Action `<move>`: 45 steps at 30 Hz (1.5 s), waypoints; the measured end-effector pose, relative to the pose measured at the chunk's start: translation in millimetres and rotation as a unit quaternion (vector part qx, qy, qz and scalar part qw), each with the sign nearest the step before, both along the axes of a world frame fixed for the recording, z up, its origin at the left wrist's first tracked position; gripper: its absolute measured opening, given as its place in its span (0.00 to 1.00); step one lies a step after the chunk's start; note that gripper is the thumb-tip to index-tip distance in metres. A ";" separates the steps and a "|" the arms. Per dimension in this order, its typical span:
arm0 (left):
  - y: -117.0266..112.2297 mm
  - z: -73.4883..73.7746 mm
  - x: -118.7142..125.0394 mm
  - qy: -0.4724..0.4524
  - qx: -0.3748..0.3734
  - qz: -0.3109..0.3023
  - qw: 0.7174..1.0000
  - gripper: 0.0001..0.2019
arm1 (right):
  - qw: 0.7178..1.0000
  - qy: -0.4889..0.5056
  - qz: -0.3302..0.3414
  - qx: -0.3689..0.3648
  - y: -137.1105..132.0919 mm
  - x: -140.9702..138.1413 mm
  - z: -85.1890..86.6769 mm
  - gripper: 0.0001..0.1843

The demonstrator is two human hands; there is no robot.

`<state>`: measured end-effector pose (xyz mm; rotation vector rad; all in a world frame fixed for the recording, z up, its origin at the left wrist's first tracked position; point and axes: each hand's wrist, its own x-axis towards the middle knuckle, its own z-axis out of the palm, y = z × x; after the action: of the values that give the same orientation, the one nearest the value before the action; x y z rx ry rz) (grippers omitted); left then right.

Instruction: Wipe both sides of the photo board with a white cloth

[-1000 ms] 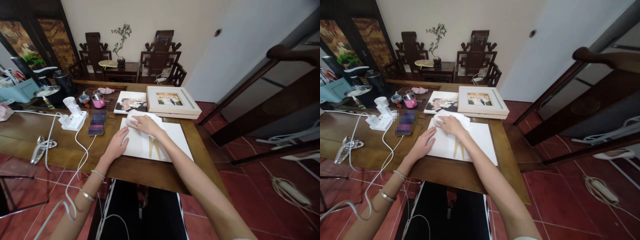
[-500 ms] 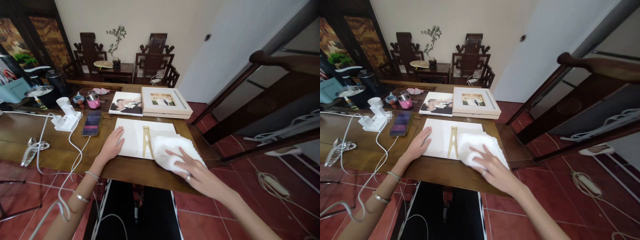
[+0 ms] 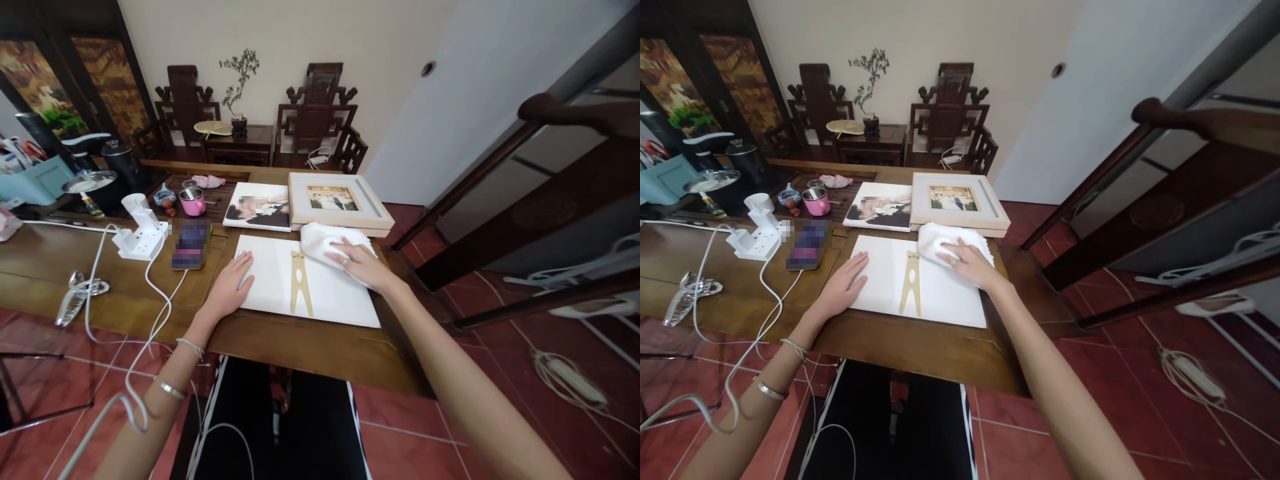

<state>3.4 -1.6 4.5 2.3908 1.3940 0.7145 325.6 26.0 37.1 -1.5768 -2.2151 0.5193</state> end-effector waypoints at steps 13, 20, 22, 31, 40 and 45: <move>-0.9 3.4 0.7 0.004 -0.009 0.002 1.000 0.25 | 0.991 -0.043 0.114 0.046 -130.6 -18.6 16.0 0.16; -1.4 4.2 1.0 0.019 -0.011 0.000 1.000 0.25 | 0.992 0.032 0.080 -0.097 -129.3 -2.0 37.3 0.20; -1.1 4.1 0.6 0.018 -0.010 -0.002 1.000 0.25 | 0.992 0.081 0.035 -0.086 -99.7 -8.5 28.3 0.22; 2.0 1.1 -1.7 0.019 -0.006 -0.004 1.000 0.25 | 0.992 0.100 -0.017 0.077 1.9 -103.5 -0.1 0.16; 1.7 -1.1 0.4 0.000 0.003 0.000 1.000 0.24 | 0.984 0.015 0.175 0.036 -126.4 -104.3 19.4 0.17; 1.8 -1.5 -0.1 0.003 0.006 -0.001 1.000 0.24 | 0.974 0.015 0.225 0.013 -146.1 -101.2 30.4 0.16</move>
<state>3.3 0.2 3.0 2.4057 1.3919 0.7194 224.4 -120.1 67.5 -1.0387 -2.5502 0.6268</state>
